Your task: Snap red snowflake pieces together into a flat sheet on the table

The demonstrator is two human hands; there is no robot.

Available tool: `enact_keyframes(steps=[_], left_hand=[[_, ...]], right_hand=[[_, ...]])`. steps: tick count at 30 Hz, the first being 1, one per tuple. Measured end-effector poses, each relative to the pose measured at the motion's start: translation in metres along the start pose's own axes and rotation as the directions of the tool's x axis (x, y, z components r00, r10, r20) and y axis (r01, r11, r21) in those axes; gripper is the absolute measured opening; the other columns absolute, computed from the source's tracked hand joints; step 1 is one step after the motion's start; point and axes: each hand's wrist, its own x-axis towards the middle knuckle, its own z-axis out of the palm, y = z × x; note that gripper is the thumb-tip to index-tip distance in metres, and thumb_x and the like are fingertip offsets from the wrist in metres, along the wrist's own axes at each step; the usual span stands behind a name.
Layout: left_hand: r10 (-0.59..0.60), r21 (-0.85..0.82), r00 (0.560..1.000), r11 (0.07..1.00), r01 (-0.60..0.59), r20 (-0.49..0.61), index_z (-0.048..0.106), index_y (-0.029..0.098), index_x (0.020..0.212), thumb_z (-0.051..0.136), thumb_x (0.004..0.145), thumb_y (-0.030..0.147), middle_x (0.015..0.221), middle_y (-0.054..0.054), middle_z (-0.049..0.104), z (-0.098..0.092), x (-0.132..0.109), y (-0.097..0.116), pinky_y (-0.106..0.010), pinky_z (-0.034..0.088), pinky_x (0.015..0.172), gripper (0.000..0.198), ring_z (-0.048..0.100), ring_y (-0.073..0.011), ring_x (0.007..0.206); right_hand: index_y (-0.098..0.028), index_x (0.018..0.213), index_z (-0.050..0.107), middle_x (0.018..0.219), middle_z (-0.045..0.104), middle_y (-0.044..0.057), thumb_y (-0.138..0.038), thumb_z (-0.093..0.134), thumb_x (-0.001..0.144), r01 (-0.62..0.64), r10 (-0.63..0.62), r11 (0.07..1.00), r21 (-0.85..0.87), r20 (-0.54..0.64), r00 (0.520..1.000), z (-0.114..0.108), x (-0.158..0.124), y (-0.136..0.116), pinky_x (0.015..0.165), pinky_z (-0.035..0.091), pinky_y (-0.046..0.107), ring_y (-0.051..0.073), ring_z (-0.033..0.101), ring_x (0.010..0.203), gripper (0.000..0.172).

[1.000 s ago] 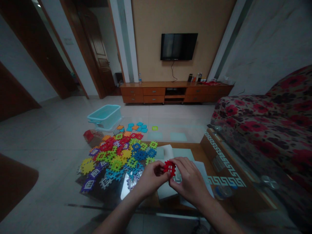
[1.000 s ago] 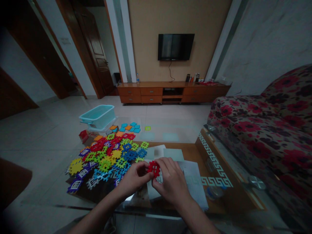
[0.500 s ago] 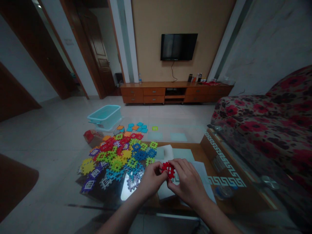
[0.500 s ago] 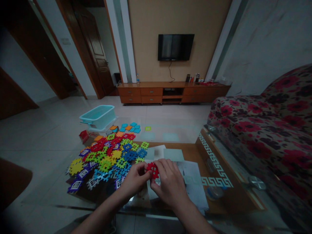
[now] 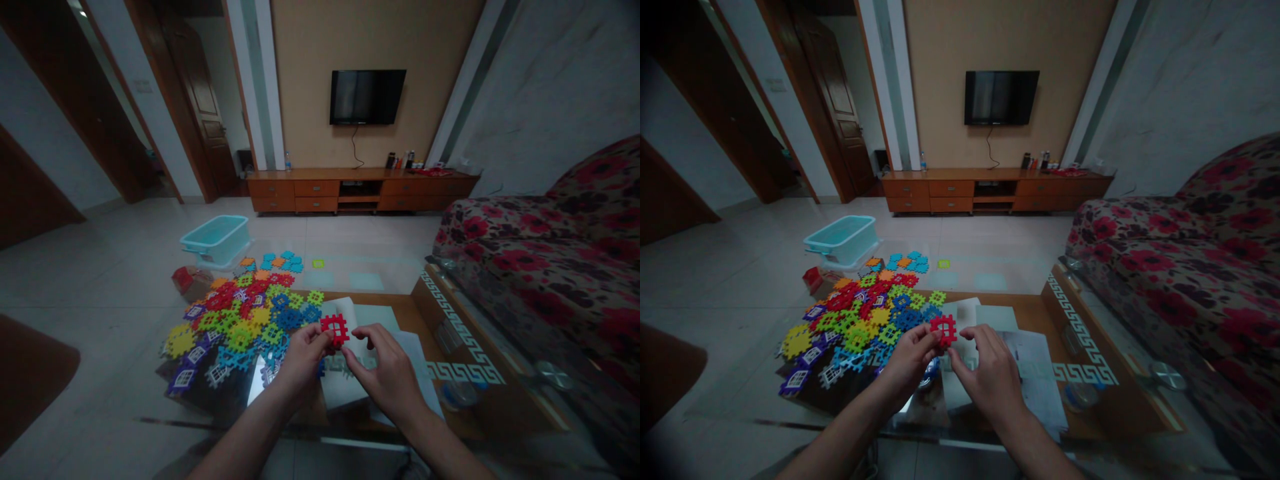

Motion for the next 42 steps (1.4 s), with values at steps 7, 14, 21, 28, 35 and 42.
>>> enact_keyframes(steps=[7,14,21,28,35,42], left_hand=[[-0.003,0.025,1.000,1.000,0.002,0.025,0.056,0.017,0.067,0.085,0.065,0.045,0.068,-0.002,0.064,-0.002,0.003,-0.008,-0.027,0.045,0.068,0.041,0.058,-0.0148,0.067],[-0.003,0.020,0.999,1.000,0.002,0.038,0.057,0.016,0.068,0.084,0.067,0.043,0.069,-0.002,0.065,-0.004,0.004,-0.010,-0.027,0.045,0.069,0.038,0.059,-0.0147,0.067],[0.042,0.086,0.998,0.995,-0.045,0.038,0.059,0.016,0.069,0.082,0.069,0.044,0.070,-0.003,0.068,-0.004,0.004,-0.012,-0.027,0.045,0.069,0.037,0.060,-0.0152,0.067],[0.077,0.196,0.996,0.977,-0.083,0.038,0.060,0.016,0.073,0.077,0.075,0.043,0.074,-0.004,0.068,-0.005,0.002,-0.010,-0.027,0.046,0.070,0.032,0.061,-0.0166,0.072],[0.108,0.222,0.994,0.969,-0.112,0.030,0.057,0.016,0.072,0.075,0.075,0.043,0.071,-0.002,0.065,-0.007,0.004,-0.012,-0.026,0.045,0.067,0.032,0.059,-0.0154,0.069],[0.130,0.244,0.991,0.960,-0.135,0.036,0.057,0.017,0.070,0.074,0.076,0.039,0.069,-0.002,0.066,-0.008,0.004,-0.013,-0.025,0.044,0.067,0.029,0.060,-0.0154,0.069]], right_hand=[[-0.023,0.099,0.060,0.088,0.066,0.005,-0.023,0.062,0.088,0.063,-0.064,0.998,-0.016,-0.021,0.998,0.001,0.000,0.001,0.073,0.050,0.035,0.022,0.064,0.082,0.010],[-0.022,0.097,0.060,0.086,0.066,0.005,-0.021,0.063,0.087,0.085,-0.086,0.995,-0.050,-0.027,0.996,0.001,0.000,0.000,0.073,0.048,0.037,0.023,0.063,0.082,0.010],[-0.022,0.098,0.060,0.088,0.067,0.006,-0.021,0.062,0.087,0.094,-0.097,0.994,-0.064,-0.044,0.994,0.000,-0.001,-0.002,0.075,0.048,0.037,0.023,0.063,0.083,0.011],[-0.021,0.096,0.061,0.086,0.067,0.005,-0.020,0.063,0.085,0.119,-0.125,0.987,-0.104,-0.055,0.991,-0.001,-0.001,-0.003,0.075,0.047,0.036,0.023,0.063,0.081,0.010],[-0.020,0.095,0.061,0.085,0.067,0.004,-0.021,0.065,0.085,0.145,-0.157,0.984,-0.108,-0.113,0.981,0.001,-0.001,-0.001,0.075,0.046,0.034,0.021,0.062,0.080,0.011],[-0.020,0.094,0.063,0.083,0.067,0.004,-0.021,0.065,0.085,0.160,-0.177,0.973,-0.166,-0.098,0.979,0.000,-0.002,-0.001,0.074,0.043,0.034,0.021,0.061,0.078,0.009]])
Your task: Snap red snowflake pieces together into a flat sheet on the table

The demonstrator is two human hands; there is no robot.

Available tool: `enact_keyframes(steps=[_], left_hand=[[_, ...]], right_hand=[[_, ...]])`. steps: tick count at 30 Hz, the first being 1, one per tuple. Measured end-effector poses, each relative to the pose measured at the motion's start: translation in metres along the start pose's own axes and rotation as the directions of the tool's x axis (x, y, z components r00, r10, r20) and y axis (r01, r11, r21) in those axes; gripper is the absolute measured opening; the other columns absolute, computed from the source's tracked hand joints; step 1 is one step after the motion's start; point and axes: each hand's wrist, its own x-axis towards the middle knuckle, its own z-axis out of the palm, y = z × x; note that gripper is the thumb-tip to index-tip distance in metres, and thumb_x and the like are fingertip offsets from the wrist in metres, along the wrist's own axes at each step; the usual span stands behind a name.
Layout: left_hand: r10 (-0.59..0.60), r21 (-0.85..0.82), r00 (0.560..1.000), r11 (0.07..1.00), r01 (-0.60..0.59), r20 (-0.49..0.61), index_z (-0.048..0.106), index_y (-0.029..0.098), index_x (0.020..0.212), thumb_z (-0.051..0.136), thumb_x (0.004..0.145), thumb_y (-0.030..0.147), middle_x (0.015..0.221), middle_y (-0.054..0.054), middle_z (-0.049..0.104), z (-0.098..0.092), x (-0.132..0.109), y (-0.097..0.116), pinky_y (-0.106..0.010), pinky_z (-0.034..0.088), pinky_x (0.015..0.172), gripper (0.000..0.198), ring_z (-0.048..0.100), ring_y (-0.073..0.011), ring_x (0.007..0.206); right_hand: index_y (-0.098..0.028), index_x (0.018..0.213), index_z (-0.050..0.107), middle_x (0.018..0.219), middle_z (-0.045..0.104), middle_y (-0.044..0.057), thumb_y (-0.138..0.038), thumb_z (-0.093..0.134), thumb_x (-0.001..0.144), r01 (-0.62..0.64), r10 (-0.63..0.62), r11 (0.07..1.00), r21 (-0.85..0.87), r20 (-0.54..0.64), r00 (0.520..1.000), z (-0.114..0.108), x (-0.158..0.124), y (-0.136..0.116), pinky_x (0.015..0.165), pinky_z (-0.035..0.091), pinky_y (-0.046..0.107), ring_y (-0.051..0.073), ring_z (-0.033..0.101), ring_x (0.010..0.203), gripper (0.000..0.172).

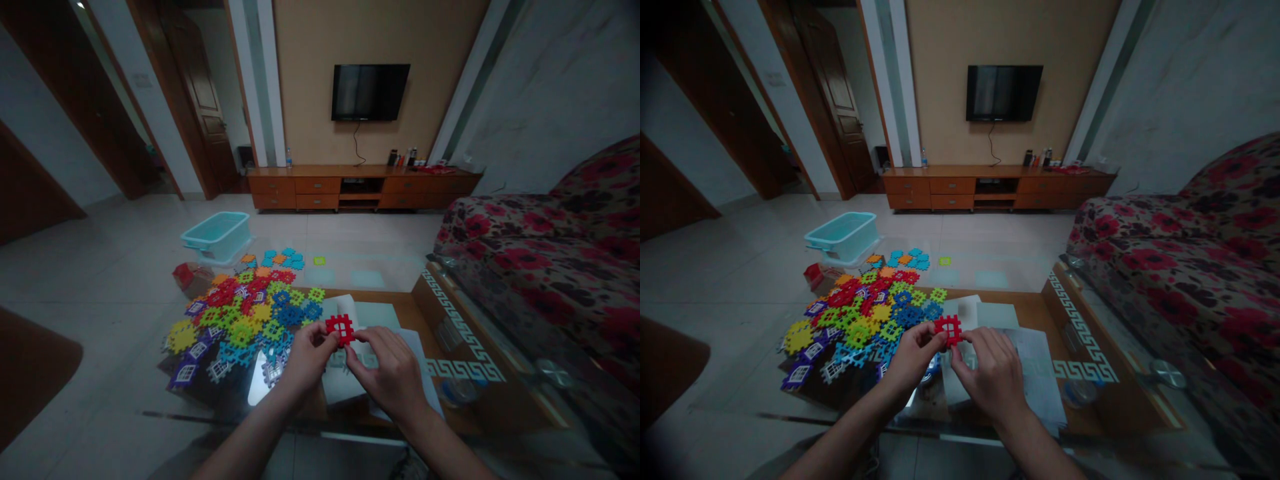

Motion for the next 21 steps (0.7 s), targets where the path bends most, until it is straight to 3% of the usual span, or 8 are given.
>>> enact_keyframes(steps=[15,21], left_hand=[[-0.023,0.015,1.000,1.000,0.022,0.021,0.060,0.016,0.072,0.073,0.075,0.040,0.068,-0.003,0.067,0.004,0.000,0.005,-0.026,0.045,0.066,0.028,0.061,-0.0162,0.067],[-0.095,0.040,0.995,0.995,0.093,0.043,0.062,0.015,0.080,0.068,0.077,0.045,0.078,-0.006,0.068,0.008,-0.003,0.014,-0.029,0.048,0.070,0.031,0.064,-0.0190,0.075]], right_hand=[[-0.019,0.089,0.065,0.078,0.066,0.003,-0.020,0.064,0.083,0.007,-0.007,1.000,-0.028,-0.018,1.000,0.002,0.000,0.000,0.073,0.040,0.033,0.020,0.060,0.074,0.005],[-0.020,0.088,0.065,0.077,0.065,0.002,-0.019,0.064,0.080,-0.038,0.038,0.999,-0.010,-0.001,0.999,0.003,0.000,0.005,0.073,0.042,0.032,0.019,0.060,0.074,0.008]])
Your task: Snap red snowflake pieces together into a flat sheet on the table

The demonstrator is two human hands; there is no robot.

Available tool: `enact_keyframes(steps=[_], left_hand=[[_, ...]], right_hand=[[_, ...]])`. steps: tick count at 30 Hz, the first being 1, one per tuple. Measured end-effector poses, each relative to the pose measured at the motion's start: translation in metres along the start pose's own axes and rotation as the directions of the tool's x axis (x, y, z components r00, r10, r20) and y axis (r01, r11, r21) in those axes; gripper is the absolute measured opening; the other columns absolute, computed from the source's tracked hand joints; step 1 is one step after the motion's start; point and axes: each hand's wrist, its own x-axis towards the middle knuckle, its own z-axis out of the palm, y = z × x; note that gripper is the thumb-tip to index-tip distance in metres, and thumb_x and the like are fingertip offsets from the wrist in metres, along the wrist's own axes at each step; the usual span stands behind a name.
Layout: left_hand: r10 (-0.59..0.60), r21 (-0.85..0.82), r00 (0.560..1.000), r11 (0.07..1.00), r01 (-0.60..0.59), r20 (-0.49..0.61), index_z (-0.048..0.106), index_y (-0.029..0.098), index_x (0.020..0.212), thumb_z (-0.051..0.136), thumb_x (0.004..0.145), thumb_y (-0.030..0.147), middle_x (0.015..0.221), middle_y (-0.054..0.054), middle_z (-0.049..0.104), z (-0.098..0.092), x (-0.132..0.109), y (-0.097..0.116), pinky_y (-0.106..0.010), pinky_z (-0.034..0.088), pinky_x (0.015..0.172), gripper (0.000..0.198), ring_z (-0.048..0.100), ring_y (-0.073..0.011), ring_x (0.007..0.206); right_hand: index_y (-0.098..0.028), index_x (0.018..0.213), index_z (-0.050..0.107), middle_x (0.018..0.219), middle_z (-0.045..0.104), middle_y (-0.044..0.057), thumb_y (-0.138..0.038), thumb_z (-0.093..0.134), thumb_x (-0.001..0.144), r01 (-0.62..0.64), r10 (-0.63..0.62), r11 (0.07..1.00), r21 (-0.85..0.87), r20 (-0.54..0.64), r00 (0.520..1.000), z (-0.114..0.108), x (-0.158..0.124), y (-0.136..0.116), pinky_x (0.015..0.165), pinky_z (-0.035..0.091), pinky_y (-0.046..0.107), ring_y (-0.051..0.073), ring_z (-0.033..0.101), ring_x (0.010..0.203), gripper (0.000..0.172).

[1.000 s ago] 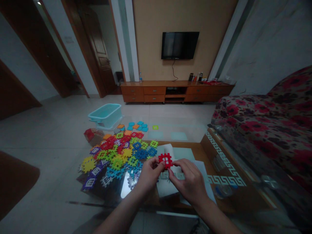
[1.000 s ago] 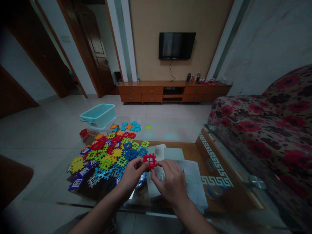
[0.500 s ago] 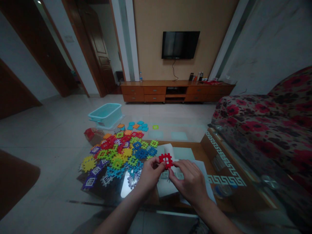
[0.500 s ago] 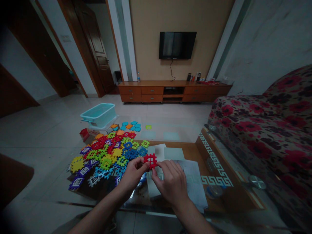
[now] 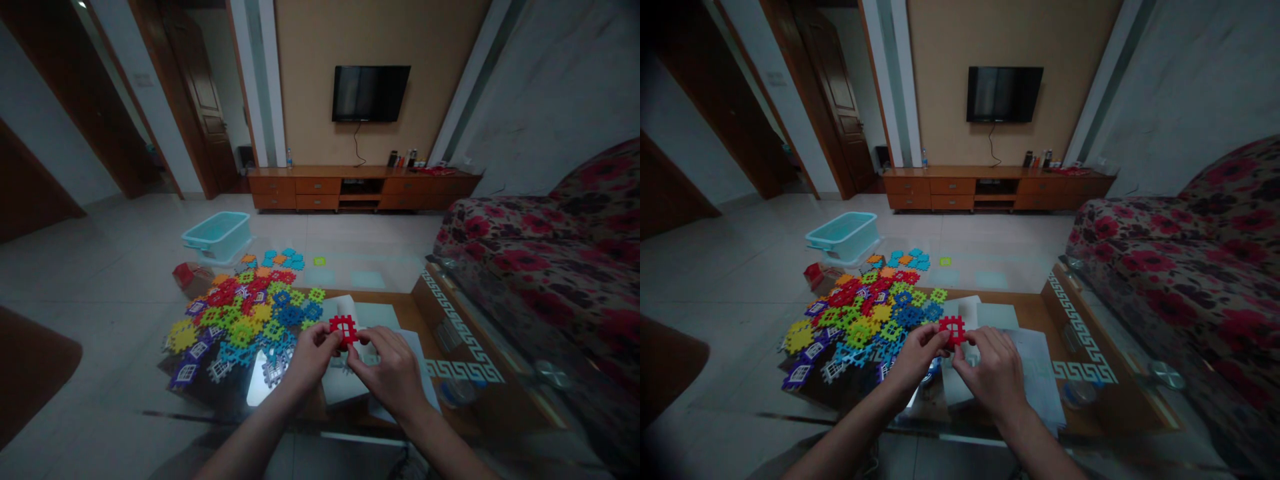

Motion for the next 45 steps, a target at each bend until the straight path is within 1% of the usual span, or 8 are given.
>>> enact_keyframes(steps=[4,8,14,19,23,30,36,45], left_hand=[[-0.098,0.021,0.995,0.995,0.097,0.002,0.060,0.016,0.085,0.060,0.078,0.047,0.082,-0.006,0.066,-0.002,0.001,0.001,-0.030,0.048,0.069,0.032,0.065,-0.0192,0.075],[-0.178,0.067,0.984,0.982,0.179,-0.008,0.058,0.016,0.091,0.051,0.083,0.049,0.084,-0.006,0.064,-0.001,0.001,-0.002,-0.029,0.044,0.063,0.035,0.062,-0.0171,0.066],[-0.110,0.192,0.993,0.976,0.101,0.038,0.055,0.019,0.085,0.047,0.086,0.041,0.082,-0.004,0.065,0.013,-0.012,0.005,-0.027,0.041,0.061,0.023,0.060,-0.0162,0.066],[-0.030,0.355,0.999,0.935,0.013,0.042,0.058,0.020,0.080,0.050,0.085,0.034,0.082,-0.004,0.066,0.022,-0.017,0.007,-0.028,0.041,0.068,0.017,0.061,-0.0192,0.075],[-0.034,0.391,0.997,0.920,0.004,0.069,0.059,0.021,0.081,0.052,0.086,0.036,0.078,-0.003,0.065,0.028,-0.016,0.004,-0.028,0.037,0.064,0.017,0.058,-0.0189,0.072],[-0.054,0.463,0.993,0.886,-0.001,0.106,0.061,0.020,0.088,0.056,0.086,0.038,0.090,-0.005,0.067,0.039,-0.016,0.003,-0.030,0.036,0.067,0.019,0.057,-0.0197,0.077],[-0.101,0.487,0.988,0.873,0.031,0.120,0.062,0.020,0.093,0.058,0.085,0.037,0.091,-0.007,0.066,0.041,-0.018,0.007,-0.031,0.036,0.066,0.019,0.056,-0.0203,0.077],[-0.057,0.494,0.985,0.869,-0.031,0.161,0.062,0.019,0.097,0.057,0.086,0.039,0.093,-0.007,0.066,0.037,-0.020,-0.002,-0.032,0.036,0.066,0.023,0.056,-0.0192,0.075]], right_hand=[[-0.021,0.085,0.066,0.075,0.065,0.001,-0.022,0.065,0.078,-0.079,0.079,0.997,-0.006,0.030,0.996,0.005,0.001,0.009,0.070,0.044,0.030,0.019,0.060,0.071,0.008],[-0.022,0.083,0.069,0.076,0.068,0.002,-0.027,0.064,0.077,-0.228,0.229,0.973,-0.030,0.051,0.972,0.015,0.012,0.026,0.066,0.045,0.028,0.019,0.062,0.070,0.009],[-0.022,0.082,0.073,0.081,0.074,0.003,-0.040,0.064,0.077,-0.379,0.382,0.924,-0.049,0.138,0.914,0.048,0.047,0.072,0.071,0.047,0.029,0.021,0.068,0.075,0.021],[-0.022,0.086,0.075,0.084,0.076,0.005,-0.040,0.065,0.076,-0.485,0.514,0.858,-0.169,0.247,0.822,0.082,0.074,0.109,0.063,0.043,0.026,0.022,0.071,0.080,0.022],[-0.022,0.087,0.075,0.086,0.077,0.007,-0.042,0.065,0.077,-0.483,0.534,0.844,-0.235,0.270,0.801,0.107,0.089,0.127,0.062,0.041,0.026,0.023,0.070,0.083,0.024],[-0.020,0.088,0.074,0.092,0.076,0.007,-0.039,0.066,0.078,-0.441,0.497,0.865,-0.237,0.295,0.816,0.141,0.095,0.146,0.069,0.042,0.026,0.021,0.068,0.085,0.024],[-0.019,0.091,0.074,0.092,0.074,0.008,-0.039,0.064,0.079,-0.454,0.511,0.856,-0.246,0.276,0.814,0.148,0.098,0.164,0.068,0.042,0.026,0.021,0.067,0.085,0.026],[-0.022,0.097,0.074,0.095,0.074,0.006,-0.041,0.061,0.082,-0.440,0.501,0.859,-0.261,0.253,0.828,0.152,0.099,0.172,0.070,0.043,0.026,0.019,0.066,0.085,0.028]])
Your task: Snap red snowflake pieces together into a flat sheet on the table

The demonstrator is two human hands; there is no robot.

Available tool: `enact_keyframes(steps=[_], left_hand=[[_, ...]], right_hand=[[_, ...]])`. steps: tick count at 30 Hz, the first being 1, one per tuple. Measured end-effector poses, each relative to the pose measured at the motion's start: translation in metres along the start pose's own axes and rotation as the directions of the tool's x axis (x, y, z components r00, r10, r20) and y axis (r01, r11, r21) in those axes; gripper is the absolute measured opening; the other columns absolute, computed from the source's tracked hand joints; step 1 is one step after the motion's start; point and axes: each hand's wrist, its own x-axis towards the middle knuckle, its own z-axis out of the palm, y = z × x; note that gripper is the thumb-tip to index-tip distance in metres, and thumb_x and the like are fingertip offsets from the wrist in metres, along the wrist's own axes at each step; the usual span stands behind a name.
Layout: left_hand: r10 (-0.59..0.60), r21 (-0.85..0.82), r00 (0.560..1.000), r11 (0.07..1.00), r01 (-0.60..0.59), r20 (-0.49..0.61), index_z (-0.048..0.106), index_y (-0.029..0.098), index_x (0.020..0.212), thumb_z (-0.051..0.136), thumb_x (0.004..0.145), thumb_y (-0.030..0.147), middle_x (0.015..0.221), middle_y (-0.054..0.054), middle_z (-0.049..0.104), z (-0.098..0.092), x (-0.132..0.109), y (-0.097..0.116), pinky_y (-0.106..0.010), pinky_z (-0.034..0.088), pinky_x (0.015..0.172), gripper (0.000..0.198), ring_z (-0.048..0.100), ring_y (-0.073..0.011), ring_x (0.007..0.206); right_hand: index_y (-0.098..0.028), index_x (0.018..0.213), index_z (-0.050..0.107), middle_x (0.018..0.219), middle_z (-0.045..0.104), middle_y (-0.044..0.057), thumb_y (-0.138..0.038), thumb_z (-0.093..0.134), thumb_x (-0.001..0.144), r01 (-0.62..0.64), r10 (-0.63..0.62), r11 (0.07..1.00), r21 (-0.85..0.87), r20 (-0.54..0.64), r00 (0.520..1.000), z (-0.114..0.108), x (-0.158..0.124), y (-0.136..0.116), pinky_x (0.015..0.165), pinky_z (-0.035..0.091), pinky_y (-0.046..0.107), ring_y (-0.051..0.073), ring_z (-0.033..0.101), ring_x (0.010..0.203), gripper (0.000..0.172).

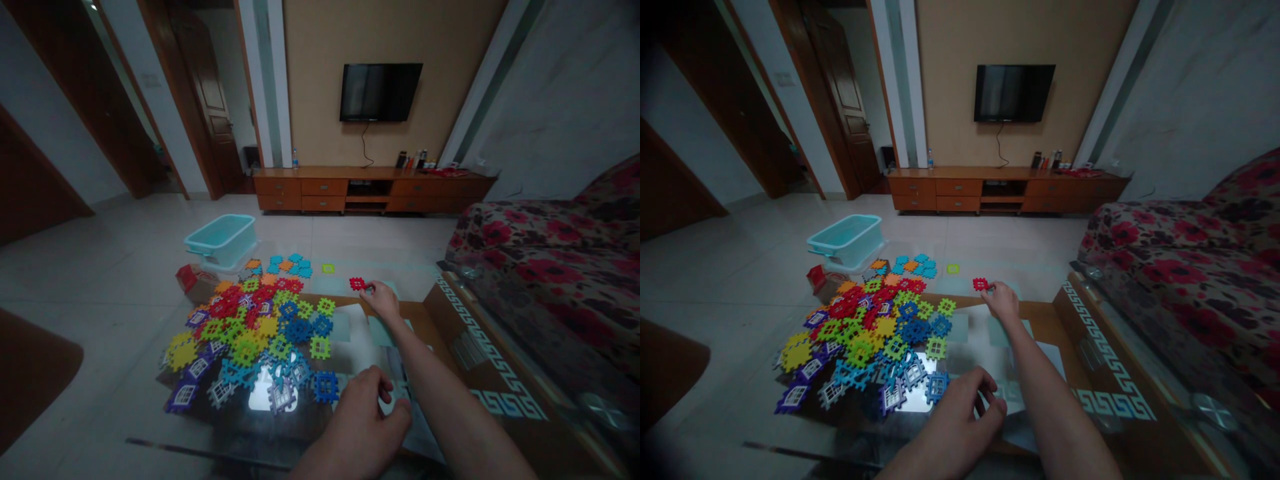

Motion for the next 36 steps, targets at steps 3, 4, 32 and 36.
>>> enact_keyframes(steps=[3,4,32,36], left_hand=[[0.000,-0.009,1.000,1.000,0.000,0.017,0.061,0.019,0.099,0.059,0.085,0.040,0.093,-0.007,0.066,-0.0012,-0.0012,-0.0002,-0.031,0.035,0.063,0.025,0.056,-0.0185,0.073],[-0.007,-0.009,1.000,1.000,0.008,0.022,0.061,0.019,0.100,0.059,0.085,0.040,0.093,-0.007,0.066,-0.0018,-0.0016,0.0002,-0.031,0.035,0.062,0.026,0.056,-0.0182,0.071],[0.070,0.077,0.997,0.994,-0.071,0.020,0.061,0.019,0.106,0.060,0.084,0.038,0.102,-0.010,0.064,-0.0071,-0.0084,-0.0022,-0.034,0.039,0.071,0.029,0.057,-0.0232,0.085],[0.074,0.083,0.997,0.994,-0.075,0.022,0.060,0.020,0.106,0.060,0.084,0.038,0.102,-0.010,0.064,-0.0076,-0.0077,-0.0026,-0.034,0.039,0.071,0.029,0.057,-0.0234,0.086]], right_hand=[[-0.022,0.099,0.074,0.097,0.074,0.007,-0.040,0.061,0.082,0.003,-0.003,1.000,-0.006,-0.009,1.000,0.0019,-0.0001,0.0007,0.072,0.044,0.027,0.020,0.067,0.087,0.028],[-0.022,0.099,0.074,0.097,0.074,0.007,-0.040,0.061,0.082,0.003,-0.003,1.000,-0.006,-0.011,1.000,0.0024,-0.0001,0.0010,0.072,0.044,0.027,0.020,0.067,0.088,0.028],[-0.021,0.100,0.073,0.092,0.073,0.006,-0.043,0.062,0.081,-0.004,0.005,1.000,0.024,-0.016,1.000,0.0076,0.0030,0.0074,0.070,0.043,0.027,0.020,0.066,0.083,0.031],[-0.020,0.101,0.071,0.093,0.073,0.007,-0.043,0.062,0.081,-0.003,0.003,1.000,0.024,-0.018,1.000,0.0079,0.0031,0.0075,0.069,0.043,0.027,0.020,0.066,0.083,0.032]])
